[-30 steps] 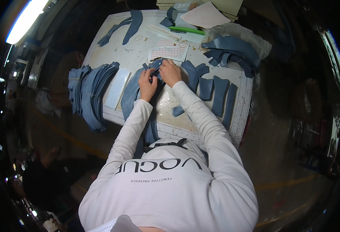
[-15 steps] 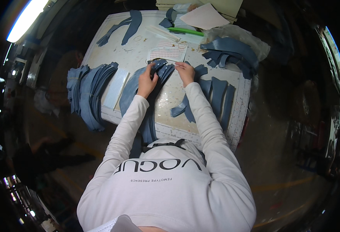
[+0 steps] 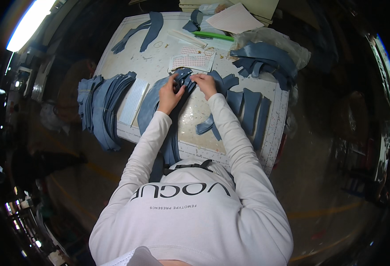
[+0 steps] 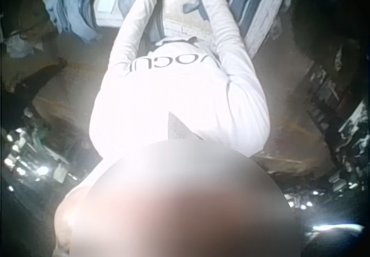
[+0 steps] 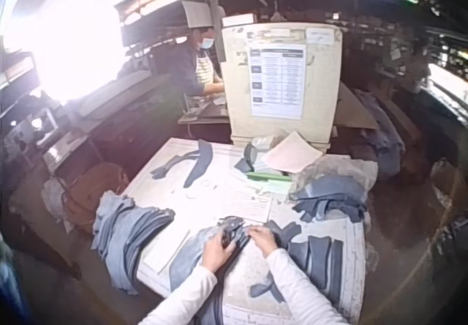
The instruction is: The person repeatedly picks up small adhesive strips from a sheet and presses them onto the edges of curved gray fabric pieces. The person handles the fabric pieces one at a time, aligns the strips, and places the treated pieces into a growing stack on the table.
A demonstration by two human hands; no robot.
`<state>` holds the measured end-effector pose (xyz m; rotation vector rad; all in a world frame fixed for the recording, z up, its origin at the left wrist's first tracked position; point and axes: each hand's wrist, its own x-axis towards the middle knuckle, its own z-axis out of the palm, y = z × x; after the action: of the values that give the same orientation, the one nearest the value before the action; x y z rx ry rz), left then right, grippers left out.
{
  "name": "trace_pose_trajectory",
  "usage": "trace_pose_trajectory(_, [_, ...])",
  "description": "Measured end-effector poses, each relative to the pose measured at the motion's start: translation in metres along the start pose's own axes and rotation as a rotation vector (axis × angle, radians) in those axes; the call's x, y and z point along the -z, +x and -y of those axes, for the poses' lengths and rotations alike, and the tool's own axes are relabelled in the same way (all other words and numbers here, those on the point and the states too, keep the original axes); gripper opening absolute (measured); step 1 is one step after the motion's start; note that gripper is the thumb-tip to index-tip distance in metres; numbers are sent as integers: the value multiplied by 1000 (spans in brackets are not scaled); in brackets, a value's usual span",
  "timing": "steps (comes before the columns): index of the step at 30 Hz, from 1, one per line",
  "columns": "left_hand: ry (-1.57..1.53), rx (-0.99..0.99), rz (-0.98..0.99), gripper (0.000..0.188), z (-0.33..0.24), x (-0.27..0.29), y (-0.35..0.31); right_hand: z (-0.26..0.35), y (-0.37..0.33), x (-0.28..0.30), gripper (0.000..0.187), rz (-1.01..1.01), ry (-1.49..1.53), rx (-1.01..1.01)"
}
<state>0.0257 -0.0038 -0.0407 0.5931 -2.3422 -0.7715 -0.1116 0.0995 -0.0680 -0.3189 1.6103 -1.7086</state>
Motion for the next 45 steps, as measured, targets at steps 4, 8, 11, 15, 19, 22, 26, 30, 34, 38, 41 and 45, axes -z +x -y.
trace_pose_trajectory(4, [-5,18,12,48,-1,0,0,0,1,0,18,45,67,11])
trace_pose_trajectory(8, [47,-5,37,42,0,-1,-1,-1,0,0,24,40,84,56])
trace_pose_trajectory(11, [66,-36,14,42,2,-3,-1,-1,-1,-9,24,-80,-130,217])
trace_pose_trajectory(15, [114,-49,11,44,3,-5,-1,2,-8,-14,26,-123,-453,349])
trace_pose_trajectory(19, [134,-48,12,45,3,-5,-1,1,-12,-19,26,-180,-609,480])
trace_pose_trajectory(22, [140,-46,13,44,4,-6,-2,-6,-13,-21,24,-238,-691,622])
trace_pose_trajectory(26, [110,-69,1,43,3,-6,-1,-15,-12,-21,19,-297,-766,740])
trace_pose_trajectory(30, [20,18,62,41,2,0,2,-13,-9,-17,22,-398,-453,677])
trace_pose_trajectory(34, [-9,121,115,30,2,5,3,-2,-10,-12,30,-292,5,378])
trace_pose_trajectory(38, [114,10,74,21,-1,-1,2,4,-14,-8,37,-254,102,266])
trace_pose_trajectory(41, [135,11,50,20,-3,-5,2,4,-12,-5,40,-226,120,256])
trace_pose_trajectory(45, [191,-15,63,20,-2,-6,5,1,-7,2,42,-213,218,152])
